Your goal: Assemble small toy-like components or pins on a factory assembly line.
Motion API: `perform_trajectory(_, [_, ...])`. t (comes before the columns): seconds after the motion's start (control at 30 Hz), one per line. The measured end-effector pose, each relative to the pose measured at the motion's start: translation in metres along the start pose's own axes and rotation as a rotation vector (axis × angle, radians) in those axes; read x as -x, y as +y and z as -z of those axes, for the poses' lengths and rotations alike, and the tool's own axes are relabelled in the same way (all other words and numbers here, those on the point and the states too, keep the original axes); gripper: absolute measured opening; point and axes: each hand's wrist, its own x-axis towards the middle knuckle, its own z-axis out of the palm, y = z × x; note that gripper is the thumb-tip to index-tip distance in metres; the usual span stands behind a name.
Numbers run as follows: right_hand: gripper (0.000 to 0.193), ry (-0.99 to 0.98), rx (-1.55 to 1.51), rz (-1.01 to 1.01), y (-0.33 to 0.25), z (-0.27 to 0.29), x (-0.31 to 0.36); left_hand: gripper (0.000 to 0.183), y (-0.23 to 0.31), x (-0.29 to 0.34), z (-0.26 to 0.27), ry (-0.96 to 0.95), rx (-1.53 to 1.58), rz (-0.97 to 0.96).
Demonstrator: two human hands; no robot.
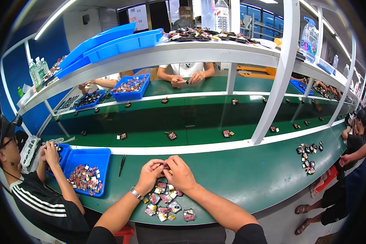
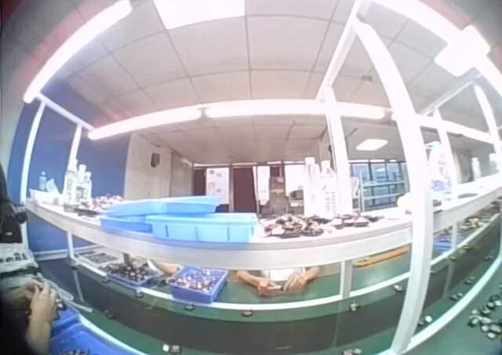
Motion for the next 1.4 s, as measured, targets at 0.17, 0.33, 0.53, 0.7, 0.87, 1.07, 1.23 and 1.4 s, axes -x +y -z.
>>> perform_trajectory(0.17, [0.013, 0.005, -0.266, -0.276, 0.003, -0.002, 0.004, 0.022, -0.001, 0.001, -0.006, 0.004, -0.063, -0.025])
perform_trajectory(0.33, [0.012, 0.028, -0.268, -0.297, 0.005, -0.002, 0.004, 0.025, -0.007, -0.001, -0.003, -0.041, -0.078, -0.102])
perform_trajectory(0.53, [0.012, 0.031, -0.309, -0.241, 0.014, 0.003, -0.003, 0.031, -0.002, -0.001, -0.004, -0.049, -0.053, -0.084])
perform_trajectory(0.7, [0.015, 0.224, -0.204, -0.526, 0.101, 0.024, -0.048, 0.031, 0.003, -0.001, 0.003, 0.027, -0.14, -0.178])
perform_trajectory(0.87, [0.016, 0.264, 0.066, -0.662, 0.171, 0.035, -0.068, 0.024, -0.005, -0.005, 0.002, -0.032, -0.228, -0.151])
perform_trajectory(1.07, [0.047, 0.08, 0.455, -0.255, 0.127, -0.002, -0.081, 0.023, -0.006, -0.006, 0.008, -0.042, -0.258, -0.147])
perform_trajectory(1.23, [0.048, -0.05, 0.516, -0.375, 0.137, -0.026, -0.083, 0.022, -0.004, -0.012, 0.007, -0.049, -0.232, -0.152])
perform_trajectory(1.4, [0.053, -0.192, 0.068, -0.22, 0.095, 0.011, -0.061, 0.021, 0.002, -0.008, 0.016, 0.068, -0.159, -0.087])
